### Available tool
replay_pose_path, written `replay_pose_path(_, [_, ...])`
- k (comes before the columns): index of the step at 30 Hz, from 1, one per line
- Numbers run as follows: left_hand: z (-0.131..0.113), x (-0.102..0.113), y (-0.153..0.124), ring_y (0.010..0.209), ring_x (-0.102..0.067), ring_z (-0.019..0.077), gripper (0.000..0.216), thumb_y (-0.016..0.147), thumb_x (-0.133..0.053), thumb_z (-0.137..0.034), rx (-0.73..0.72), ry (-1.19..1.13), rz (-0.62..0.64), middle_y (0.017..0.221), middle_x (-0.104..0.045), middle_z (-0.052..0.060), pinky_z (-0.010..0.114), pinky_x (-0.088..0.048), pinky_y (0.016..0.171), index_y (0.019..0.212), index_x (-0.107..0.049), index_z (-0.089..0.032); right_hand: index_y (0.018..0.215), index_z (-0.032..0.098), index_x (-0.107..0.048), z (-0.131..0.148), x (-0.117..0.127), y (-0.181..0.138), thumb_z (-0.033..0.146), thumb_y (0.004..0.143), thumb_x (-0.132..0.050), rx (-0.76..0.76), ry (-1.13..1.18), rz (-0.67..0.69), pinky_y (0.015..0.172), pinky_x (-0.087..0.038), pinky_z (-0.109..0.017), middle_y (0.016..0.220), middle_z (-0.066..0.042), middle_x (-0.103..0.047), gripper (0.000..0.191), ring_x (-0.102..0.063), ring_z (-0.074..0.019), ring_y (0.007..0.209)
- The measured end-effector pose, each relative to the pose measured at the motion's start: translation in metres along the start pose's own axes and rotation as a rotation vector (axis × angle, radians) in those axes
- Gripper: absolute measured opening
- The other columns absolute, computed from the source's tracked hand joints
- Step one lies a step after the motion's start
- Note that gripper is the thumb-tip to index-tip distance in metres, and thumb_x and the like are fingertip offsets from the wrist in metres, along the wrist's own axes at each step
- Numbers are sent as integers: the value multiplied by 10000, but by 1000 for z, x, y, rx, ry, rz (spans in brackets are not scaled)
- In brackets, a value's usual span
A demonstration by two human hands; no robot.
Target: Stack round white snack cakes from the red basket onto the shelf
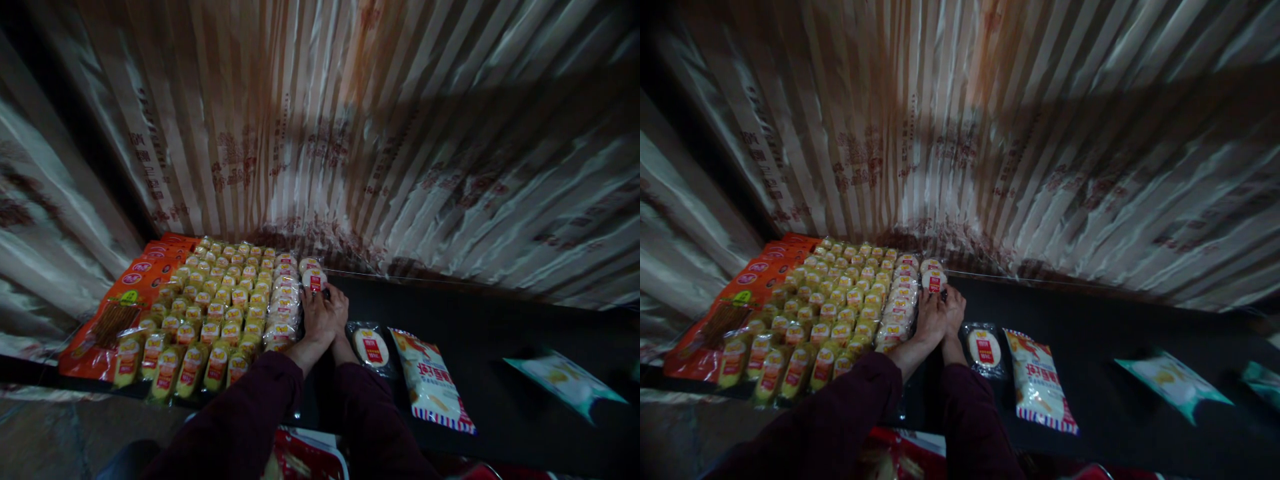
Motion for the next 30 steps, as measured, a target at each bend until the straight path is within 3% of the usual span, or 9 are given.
replay_pose_path(5, [5,26,-10,1447,-303,287,471,849,-374,-102,37,17,43,1389,-550,174,451,-134,1239,1253,-615,-89,1127,193,-640,3,7,-6,240,749,-461,-43,58,0,963,-420,-396,1146,-107,-655,420,-536,-240,1074])
replay_pose_path(9, [1,28,-16,1478,-231,252,476,880,-326,-132,58,84,56,1480,-449,185,414,-155,1237,1280,-570,-43,1106,199,-665,11,27,-14,194,767,-455,-8,-33,4,991,-414,-397,1178,-108,-647,398,-525,-238,1113])
replay_pose_path(12, [0,24,-24,1494,-172,254,468,880,-349,-145,38,111,58,1517,-402,174,394,-180,1235,1279,-570,-39,1079,184,-696,12,47,-23,201,823,-464,7,-203,3,1031,-364,-457,1204,-138,-653,346,-478,-287,1212])
replay_pose_path(16, [-3,15,-39,1471,-252,256,418,867,-369,-112,-26,146,85,1451,-483,197,414,-201,1234,1172,-646,-46,1118,167,-709,3,68,-36,249,854,-517,-89,-399,30,1045,-324,-511,1298,-168,-622,337,-405,-358,1312])
replay_pose_path(19, [-8,7,-53,1416,-373,262,391,882,-360,-105,-76,204,161,1301,-621,184,448,-183,1235,1072,-700,-76,1204,161,-677,-2,76,-47,286,874,-524,-200,-487,93,1068,-313,-484,1367,-146,-585,384,-385,-353,1348])
replay_pose_path(23, [-9,-1,-78,1356,-463,228,438,913,-312,-97,-108,187,256,1271,-646,170,394,-172,1239,1160,-670,-52,1280,165,-627,1,79,-65,301,901,-492,-278,-576,127,1098,-278,-482,1424,-123,-544,425,-377,-341,1363])
replay_pose_path(27, [6,-1,-103,1397,-407,225,453,934,-304,-151,18,64,183,1363,-580,174,362,-295,1198,1239,-619,-35,1294,141,-610,5,78,-85,242,898,-448,-277,-551,103,1105,-276,-480,1402,-137,-563,439,-394,-326,1359])
replay_pose_path(30, [16,1,-121,1385,-426,223,452,933,-317,-169,61,-18,160,1345,-596,170,351,-308,1192,1246,-616,-38,1267,97,-621,3,75,-100,178,825,-487,-242,-466,92,1097,-315,-444,1355,-163,-597,470,-436,-318,1331])
Point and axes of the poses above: each hand's wrist, its own y-axis towards the middle knuckle, its own x-axis out of the back of the hand, z = x × y, the point moved 4 cm from there along y, towards the middle knuckle
